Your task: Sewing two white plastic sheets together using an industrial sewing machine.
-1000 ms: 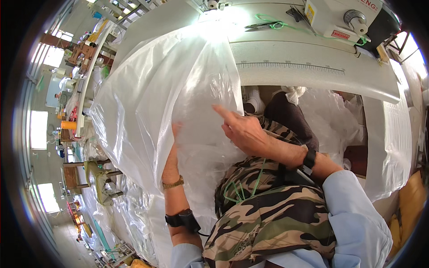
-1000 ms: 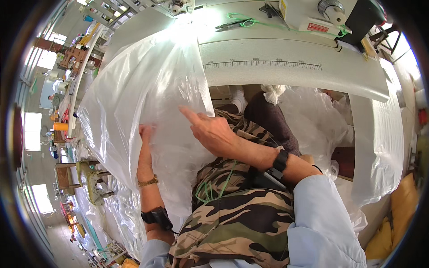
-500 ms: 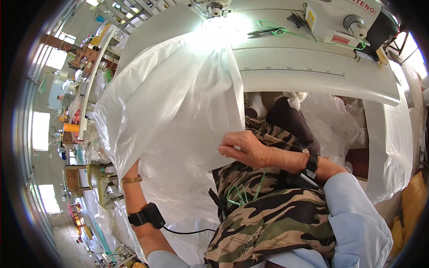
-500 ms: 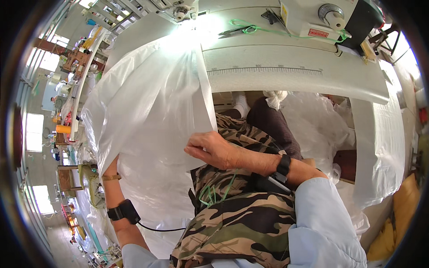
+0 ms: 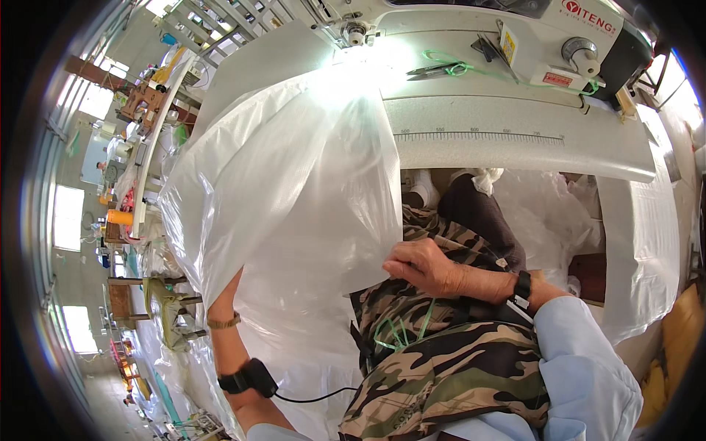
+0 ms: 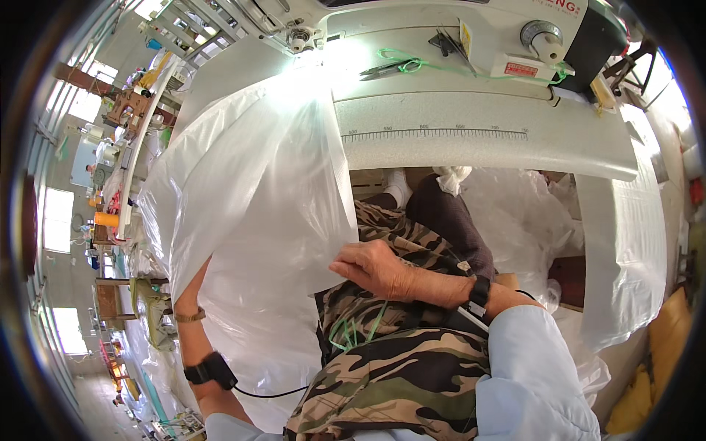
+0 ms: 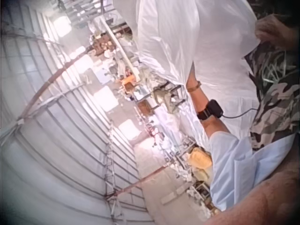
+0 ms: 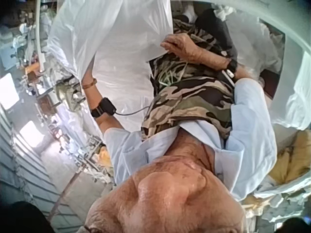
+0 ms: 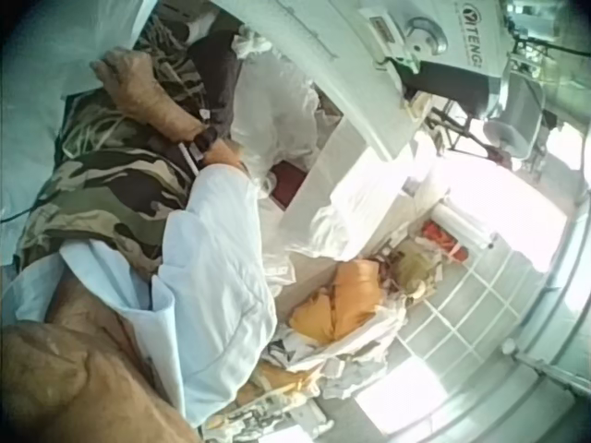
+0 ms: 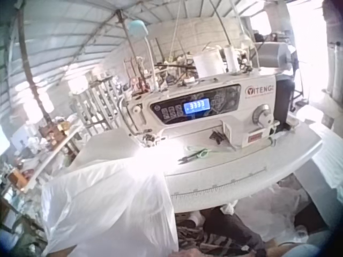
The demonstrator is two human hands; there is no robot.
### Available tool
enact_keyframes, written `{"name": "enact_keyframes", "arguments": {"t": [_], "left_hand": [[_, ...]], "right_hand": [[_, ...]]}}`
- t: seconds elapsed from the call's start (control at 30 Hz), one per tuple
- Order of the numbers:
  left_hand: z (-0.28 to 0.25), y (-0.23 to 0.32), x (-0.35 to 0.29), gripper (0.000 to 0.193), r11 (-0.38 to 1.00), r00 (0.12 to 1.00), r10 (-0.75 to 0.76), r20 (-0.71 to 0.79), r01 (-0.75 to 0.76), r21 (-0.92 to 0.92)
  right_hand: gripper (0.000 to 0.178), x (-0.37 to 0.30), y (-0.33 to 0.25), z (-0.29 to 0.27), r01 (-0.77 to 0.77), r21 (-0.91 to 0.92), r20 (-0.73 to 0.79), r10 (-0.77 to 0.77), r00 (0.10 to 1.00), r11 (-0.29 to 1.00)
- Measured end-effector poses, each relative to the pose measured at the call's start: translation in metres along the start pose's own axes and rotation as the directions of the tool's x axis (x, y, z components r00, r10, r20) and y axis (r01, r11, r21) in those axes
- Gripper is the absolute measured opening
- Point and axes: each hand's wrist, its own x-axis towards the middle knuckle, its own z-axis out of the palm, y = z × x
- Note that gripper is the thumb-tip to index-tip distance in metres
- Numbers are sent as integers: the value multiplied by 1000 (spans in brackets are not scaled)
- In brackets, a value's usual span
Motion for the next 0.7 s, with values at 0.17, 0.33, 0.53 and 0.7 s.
{"name": "enact_keyframes", "arguments": {"t": [0.17,0.33,0.53,0.7], "left_hand": [[-67,111,17,34,882,999,-44,31,53,-468],[-73,150,45,31,777,673,629,-389,-568,271],[-85,174,78,44,775,755,474,-453,-113,622],[-100,170,107,30,792,850,360,-384,-60,608]], "right_hand": [[23,0,11,-2,-67,-175,79,82,993,982],[25,5,8,2,-34,-167,68,46,997,985],[25,6,-3,-1,-58,-172,171,87,981,983],[25,8,0,-6,-43,-213,207,88,974,976]]}}
